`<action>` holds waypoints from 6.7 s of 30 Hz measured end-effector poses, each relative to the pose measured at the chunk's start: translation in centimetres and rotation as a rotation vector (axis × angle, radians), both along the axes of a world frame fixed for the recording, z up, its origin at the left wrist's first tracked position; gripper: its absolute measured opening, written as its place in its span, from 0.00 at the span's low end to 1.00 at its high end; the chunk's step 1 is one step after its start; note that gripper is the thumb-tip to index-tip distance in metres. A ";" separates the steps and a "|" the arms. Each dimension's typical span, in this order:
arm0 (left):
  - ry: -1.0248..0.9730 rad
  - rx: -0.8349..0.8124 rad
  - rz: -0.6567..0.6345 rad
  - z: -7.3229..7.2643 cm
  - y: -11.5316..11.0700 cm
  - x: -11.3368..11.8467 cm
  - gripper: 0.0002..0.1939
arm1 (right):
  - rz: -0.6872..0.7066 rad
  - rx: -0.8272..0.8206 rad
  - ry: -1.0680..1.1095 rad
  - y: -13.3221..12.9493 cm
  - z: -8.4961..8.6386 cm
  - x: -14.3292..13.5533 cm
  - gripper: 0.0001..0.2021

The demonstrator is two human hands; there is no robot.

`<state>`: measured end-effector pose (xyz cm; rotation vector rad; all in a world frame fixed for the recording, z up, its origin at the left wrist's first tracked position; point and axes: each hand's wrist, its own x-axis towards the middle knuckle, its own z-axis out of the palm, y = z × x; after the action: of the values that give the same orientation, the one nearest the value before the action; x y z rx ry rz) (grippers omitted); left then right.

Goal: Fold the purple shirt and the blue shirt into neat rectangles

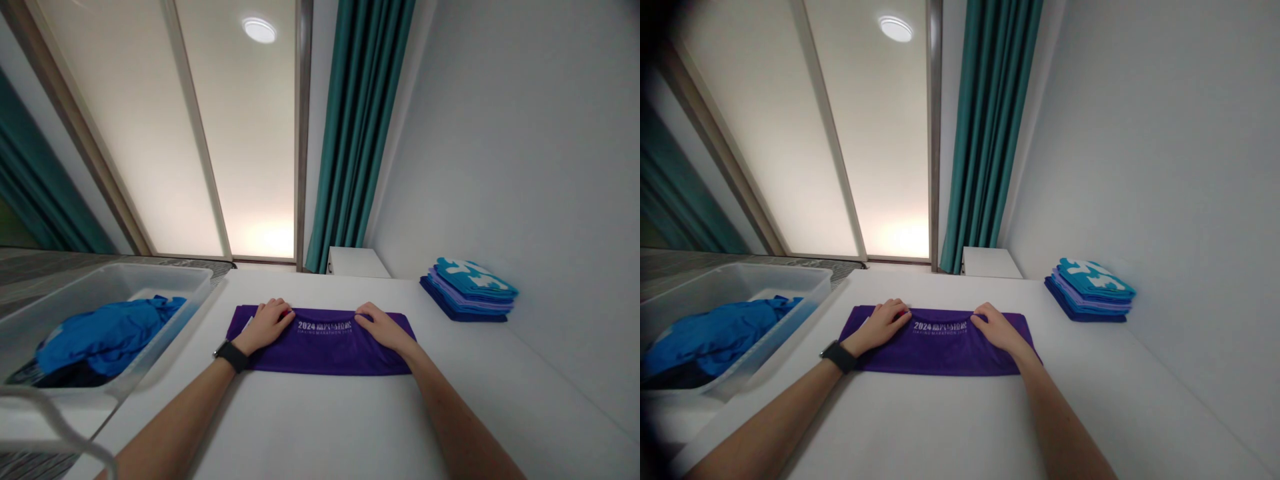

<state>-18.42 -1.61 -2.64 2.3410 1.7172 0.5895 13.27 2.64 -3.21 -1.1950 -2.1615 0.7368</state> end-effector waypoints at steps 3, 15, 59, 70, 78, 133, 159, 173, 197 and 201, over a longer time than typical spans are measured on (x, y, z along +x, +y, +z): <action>0.026 -0.018 0.092 0.0 0.2 0.2 0.18 | -0.015 -0.081 0.047 0.2 0.1 -0.5 0.09; 0.235 0.045 0.150 0.3 0.5 0.6 0.17 | -0.139 0.126 -0.383 1.0 -1.1 -0.8 0.11; 0.222 0.119 -0.216 -2.1 -2.2 4.4 0.29 | -0.185 0.170 -0.572 -4.8 -2.7 -5.7 0.33; 0.220 0.061 -0.148 -1.8 -1.5 0.3 0.28 | -0.267 0.101 -0.644 -3.9 -2.3 -2.7 0.35; 0.250 0.032 -0.011 -2.0 -3.1 1.8 0.29 | -0.208 0.135 -0.648 -2.0 -2.4 -2.2 0.34; 0.104 0.028 -0.323 0.0 -0.9 -1.5 0.26 | -0.385 0.023 -0.583 2.4 -1.7 -6.6 0.35; 0.049 0.095 -0.314 -0.4 -5.2 1.4 0.23 | -0.064 0.266 -0.564 1.9 -2.4 -9.9 0.33; -0.153 0.036 -0.345 0.3 -4.6 0.6 0.16 | 0.145 0.218 -0.567 0.7 -1.3 -9.7 0.32; 0.131 0.091 -0.316 -1.1 3.4 1.3 0.26 | 0.378 0.167 -0.485 -8.8 0.8 -7.6 0.31; 0.181 0.060 -0.248 -1.8 5.9 1.7 0.26 | 0.415 0.152 -0.472 -9.6 1.4 -7.5 0.31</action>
<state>-16.73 4.31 -4.39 2.6678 1.4580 0.4016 5.79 -6.95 -1.77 -0.9133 -2.8538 0.4671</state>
